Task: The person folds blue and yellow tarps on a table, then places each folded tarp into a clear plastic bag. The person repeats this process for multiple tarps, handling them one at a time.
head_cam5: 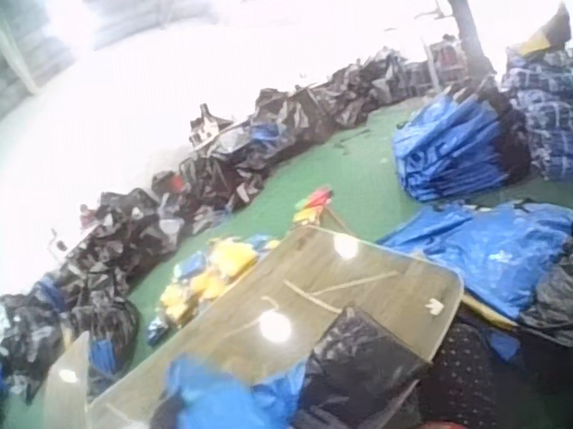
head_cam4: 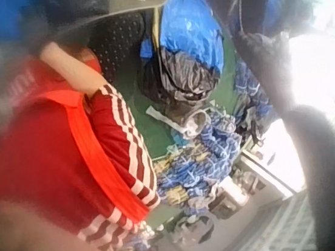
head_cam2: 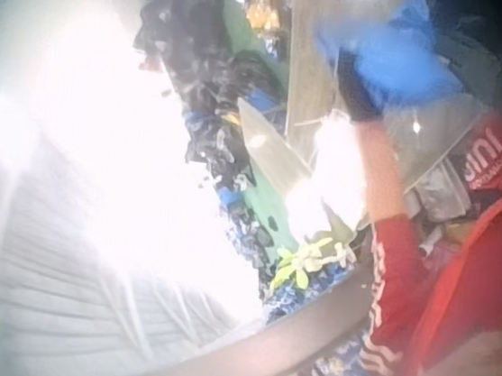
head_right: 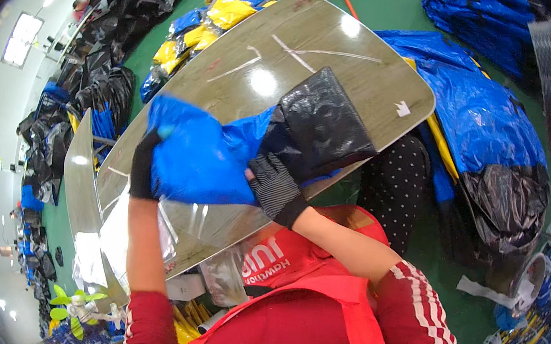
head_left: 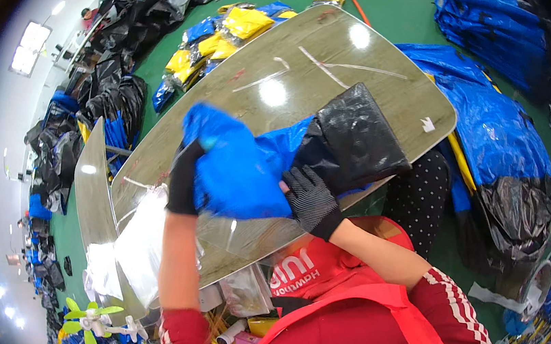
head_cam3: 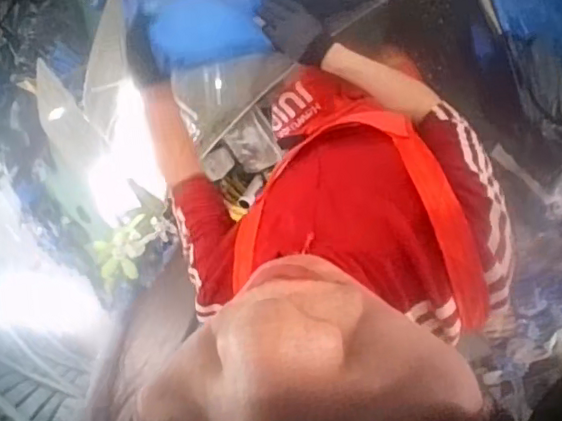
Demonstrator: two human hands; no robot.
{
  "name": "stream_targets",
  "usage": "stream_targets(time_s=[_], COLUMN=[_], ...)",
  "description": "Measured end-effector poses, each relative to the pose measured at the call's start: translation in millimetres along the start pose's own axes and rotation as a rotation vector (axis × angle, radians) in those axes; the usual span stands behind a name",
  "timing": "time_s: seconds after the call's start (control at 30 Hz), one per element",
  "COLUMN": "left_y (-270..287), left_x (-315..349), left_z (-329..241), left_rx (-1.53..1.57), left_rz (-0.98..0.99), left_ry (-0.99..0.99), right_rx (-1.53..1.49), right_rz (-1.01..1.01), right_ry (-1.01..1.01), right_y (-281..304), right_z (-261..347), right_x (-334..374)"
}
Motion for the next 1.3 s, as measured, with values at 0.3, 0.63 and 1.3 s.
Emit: stream_targets(time_s=[0.3, 0.63, 1.3], left_y=[-250.6, -282.6, -181.4], left_x=[-63.1, -78.2, -140.6], left_z=[69.7, 82.0, 67.2], left_rx=[-0.867, -1.653, -0.826], left_rz=[0.076, -0.012, 0.835], left_ry=[-0.494, -1.137, -0.549], right_rx=[-1.34, -0.187, 0.196], right_rz=[-0.022, 0.438, 0.159], right_ry=[-0.407, -0.177, 0.014], right_y=[-48.1, 120.6, 204.1], right_z=[-43.9, 4.8, -113.3], right_x=[24.3, 52.4, 45.6])
Point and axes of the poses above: each hand's wrist, its own x-axis away from the middle knuckle, its own y-axis out of the back of the hand, z = x × y, the point moved 1 cm from there along -x, towards the middle knuckle, and after that the axes turned 9 degrees about -x, right-handed, at the moved point
